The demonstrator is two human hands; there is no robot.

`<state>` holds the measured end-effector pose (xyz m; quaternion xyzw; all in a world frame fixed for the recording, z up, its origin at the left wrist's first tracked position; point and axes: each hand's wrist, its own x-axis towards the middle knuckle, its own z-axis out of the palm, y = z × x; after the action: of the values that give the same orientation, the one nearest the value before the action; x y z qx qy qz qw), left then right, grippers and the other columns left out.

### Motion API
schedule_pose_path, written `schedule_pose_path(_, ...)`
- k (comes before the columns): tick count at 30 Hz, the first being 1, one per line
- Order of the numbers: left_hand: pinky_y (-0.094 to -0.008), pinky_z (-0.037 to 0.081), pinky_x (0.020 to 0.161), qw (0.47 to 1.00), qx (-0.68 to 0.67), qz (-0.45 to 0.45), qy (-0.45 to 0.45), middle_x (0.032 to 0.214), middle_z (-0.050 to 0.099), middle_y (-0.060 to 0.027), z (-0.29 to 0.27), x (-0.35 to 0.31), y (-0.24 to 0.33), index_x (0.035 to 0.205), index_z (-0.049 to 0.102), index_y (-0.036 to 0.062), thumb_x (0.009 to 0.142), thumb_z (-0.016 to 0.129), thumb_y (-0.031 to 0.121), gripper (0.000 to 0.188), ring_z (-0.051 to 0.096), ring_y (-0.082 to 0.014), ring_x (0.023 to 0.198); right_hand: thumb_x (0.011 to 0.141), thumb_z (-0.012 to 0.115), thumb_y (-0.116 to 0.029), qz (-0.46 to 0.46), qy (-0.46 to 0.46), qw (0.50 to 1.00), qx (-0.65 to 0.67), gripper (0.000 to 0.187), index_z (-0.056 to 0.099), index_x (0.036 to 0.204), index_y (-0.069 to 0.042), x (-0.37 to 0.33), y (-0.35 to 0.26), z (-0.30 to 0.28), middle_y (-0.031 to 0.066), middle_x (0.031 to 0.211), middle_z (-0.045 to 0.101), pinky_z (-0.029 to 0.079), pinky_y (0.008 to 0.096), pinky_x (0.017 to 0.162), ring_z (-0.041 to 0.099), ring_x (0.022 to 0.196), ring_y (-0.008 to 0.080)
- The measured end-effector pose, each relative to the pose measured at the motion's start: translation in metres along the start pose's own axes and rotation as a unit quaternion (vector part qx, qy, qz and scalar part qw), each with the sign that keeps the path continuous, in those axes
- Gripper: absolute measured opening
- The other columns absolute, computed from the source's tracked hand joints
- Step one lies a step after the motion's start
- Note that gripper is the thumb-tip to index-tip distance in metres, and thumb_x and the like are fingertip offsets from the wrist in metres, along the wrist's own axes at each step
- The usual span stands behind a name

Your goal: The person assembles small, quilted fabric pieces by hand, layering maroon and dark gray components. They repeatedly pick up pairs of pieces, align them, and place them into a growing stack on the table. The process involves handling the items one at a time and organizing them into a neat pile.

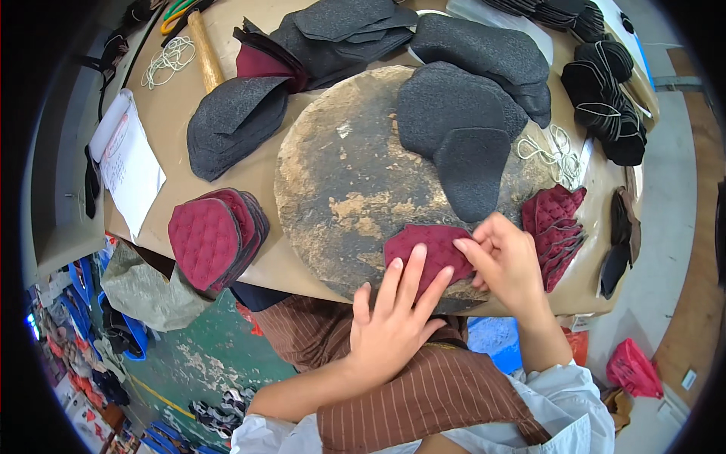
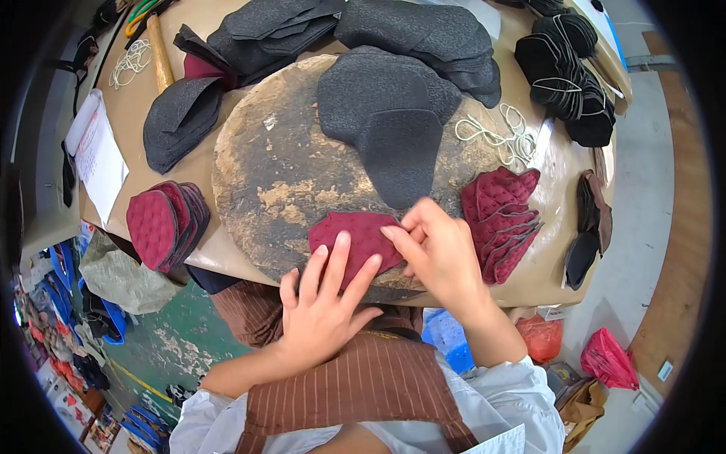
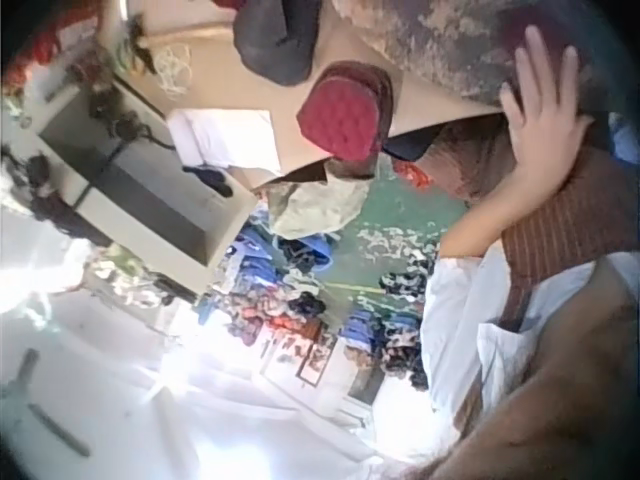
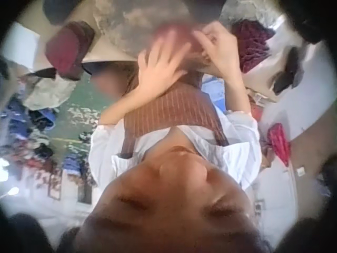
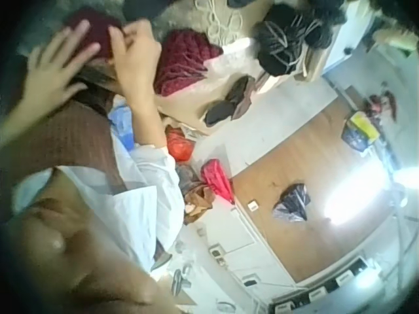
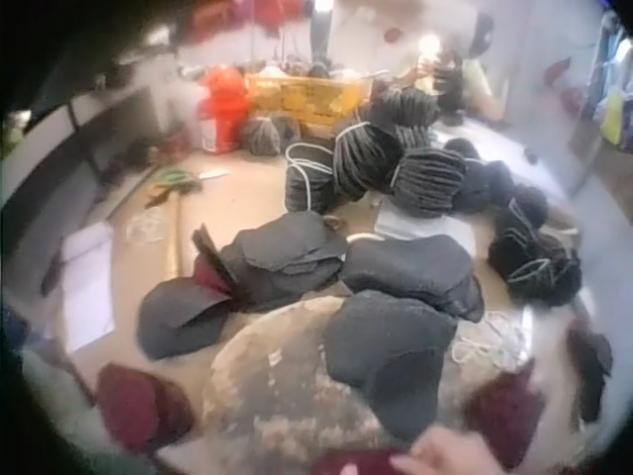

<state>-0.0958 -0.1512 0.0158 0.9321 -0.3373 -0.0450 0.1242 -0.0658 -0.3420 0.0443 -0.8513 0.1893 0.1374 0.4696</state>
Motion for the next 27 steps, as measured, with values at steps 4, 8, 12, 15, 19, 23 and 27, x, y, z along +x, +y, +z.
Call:
schedule_pose_path(4, -0.0440, 0.029, 0.093, 0.991, -0.116, -0.014, -0.066, 0.151, 0.031, -0.0107, -0.025, 0.034, -0.005, 0.133, 0.054, 0.0297, 0.065, 0.074, 0.054, 0.075, 0.041, -0.0300, 0.113, 0.084, 0.070, -0.018, 0.033, -0.080, 0.995, -0.050, 0.026, 0.056, 0.076, 0.002, 0.017, -0.011, -0.017, 0.0078, 0.049, 0.054, 0.039, 0.0274, 0.040, 0.055, 0.043, 0.0115)
schedule_pose_path(8, -0.0469, 0.024, 0.101, 0.986, -0.144, -0.079, 0.039, 0.149, 0.036, -0.0129, -0.023, 0.020, -0.018, 0.120, 0.065, 0.0238, 0.071, 0.074, 0.046, 0.054, 0.039, -0.0329, 0.122, 0.081, 0.072, -0.011, -0.079, -0.036, 0.996, 0.022, 0.022, 0.056, 0.073, 0.001, 0.005, 0.003, -0.016, 0.0078, 0.069, 0.062, 0.040, 0.0244, 0.047, 0.057, 0.056, 0.0076)
schedule_pose_path(12, -0.0361, 0.044, 0.090, 0.921, -0.306, -0.103, 0.220, 0.123, 0.061, -0.0143, -0.024, 0.003, -0.041, 0.125, 0.055, 0.0021, 0.073, 0.079, 0.014, 0.058, 0.061, -0.0244, 0.104, 0.080, 0.070, 0.002, -0.173, -0.031, 0.951, 0.255, 0.017, 0.053, 0.079, -0.002, -0.018, 0.018, -0.007, 0.0093, 0.096, 0.062, 0.047, 0.0218, 0.066, 0.059, 0.080, 0.0073)
schedule_pose_path(15, -0.0307, 0.050, 0.081, 0.757, -0.611, -0.158, 0.169, 0.112, 0.065, -0.0135, -0.031, 0.008, -0.030, 0.126, 0.053, 0.0025, 0.077, 0.076, 0.007, 0.054, 0.064, -0.0184, 0.092, 0.082, 0.065, 0.007, -0.160, -0.074, 0.909, 0.378, 0.019, 0.051, 0.088, -0.004, -0.022, 0.020, 0.000, 0.0096, 0.097, 0.062, 0.049, 0.0240, 0.078, 0.059, 0.085, 0.0093)
schedule_pose_path(19, -0.0261, 0.053, 0.073, 0.751, -0.629, -0.164, 0.120, 0.094, 0.065, -0.0087, -0.037, 0.017, -0.034, 0.127, 0.053, 0.0035, 0.081, 0.071, 0.002, 0.049, 0.064, -0.0116, 0.085, 0.084, 0.064, 0.007, -0.164, -0.066, 0.904, 0.390, 0.019, 0.050, 0.092, -0.004, -0.016, 0.017, 0.003, 0.0074, 0.096, 0.062, 0.049, 0.0230, 0.079, 0.059, 0.085, 0.0080)
schedule_pose_path(23, -0.0228, 0.050, 0.080, 0.747, -0.637, -0.178, 0.067, 0.102, 0.059, -0.0058, -0.026, 0.029, -0.043, 0.127, 0.050, -0.0004, 0.085, 0.066, -0.002, 0.045, 0.060, -0.0098, 0.091, 0.085, 0.064, 0.005, -0.136, -0.063, 0.918, 0.367, 0.022, 0.054, 0.104, -0.002, -0.011, 0.020, 0.004, 0.0044, 0.096, 0.061, 0.049, 0.0221, 0.080, 0.059, 0.088, 0.0070)
schedule_pose_path(27, -0.0230, 0.051, 0.078, 0.737, -0.648, -0.188, 0.040, 0.105, 0.060, -0.0085, -0.030, 0.034, -0.047, 0.123, 0.051, -0.0012, 0.085, 0.066, -0.001, 0.041, 0.062, -0.0108, 0.088, 0.086, 0.065, 0.001, -0.099, -0.135, 0.930, 0.327, 0.024, 0.058, 0.109, 0.002, -0.003, 0.020, 0.006, 0.0061, 0.104, 0.063, 0.049, 0.0233, 0.084, 0.059, 0.095, 0.0088)
